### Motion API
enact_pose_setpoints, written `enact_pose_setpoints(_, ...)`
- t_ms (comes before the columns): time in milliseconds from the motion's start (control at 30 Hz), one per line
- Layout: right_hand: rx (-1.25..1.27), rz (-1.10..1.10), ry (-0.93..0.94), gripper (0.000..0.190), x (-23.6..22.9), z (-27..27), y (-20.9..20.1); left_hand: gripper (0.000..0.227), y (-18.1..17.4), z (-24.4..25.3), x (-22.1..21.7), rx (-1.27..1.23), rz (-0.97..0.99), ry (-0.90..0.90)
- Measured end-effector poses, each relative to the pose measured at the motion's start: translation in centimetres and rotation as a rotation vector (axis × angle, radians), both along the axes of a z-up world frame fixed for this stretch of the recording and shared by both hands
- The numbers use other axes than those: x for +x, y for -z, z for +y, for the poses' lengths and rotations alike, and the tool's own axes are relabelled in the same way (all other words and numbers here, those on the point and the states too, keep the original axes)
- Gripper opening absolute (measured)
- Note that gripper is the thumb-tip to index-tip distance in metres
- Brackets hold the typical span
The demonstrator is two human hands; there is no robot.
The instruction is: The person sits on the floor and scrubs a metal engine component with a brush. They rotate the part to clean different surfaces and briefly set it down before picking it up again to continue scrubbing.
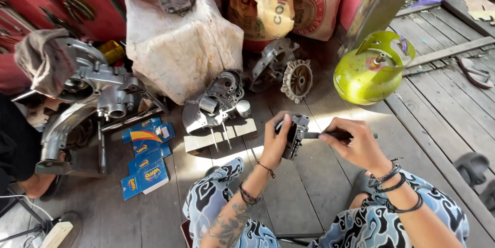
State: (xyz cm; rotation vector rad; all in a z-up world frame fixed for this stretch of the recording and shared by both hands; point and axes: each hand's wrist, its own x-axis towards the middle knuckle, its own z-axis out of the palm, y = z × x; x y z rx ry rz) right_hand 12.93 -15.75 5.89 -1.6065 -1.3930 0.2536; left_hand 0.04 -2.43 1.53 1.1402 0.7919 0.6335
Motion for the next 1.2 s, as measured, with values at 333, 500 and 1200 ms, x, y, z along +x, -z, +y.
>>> enact_pose_setpoints(333,-0.035,-0.167,0.025,0.018,0.2,-0.8,-1.0,0.039,0.2,1.9,-1.3,0.838,-0.350,0.037)
enact_pose_setpoints(500,-0.144,-0.256,0.059,0.016,1.8,-1.2,-1.0,0.039,1.1,2.0,-0.7,0.851,-0.323,-0.031)
enact_pose_setpoints(1200,-0.144,-0.182,0.038,0.022,2.0,-0.8,2.5,0.052,-0.1,1.8,-0.8,0.712,-0.312,-0.122)
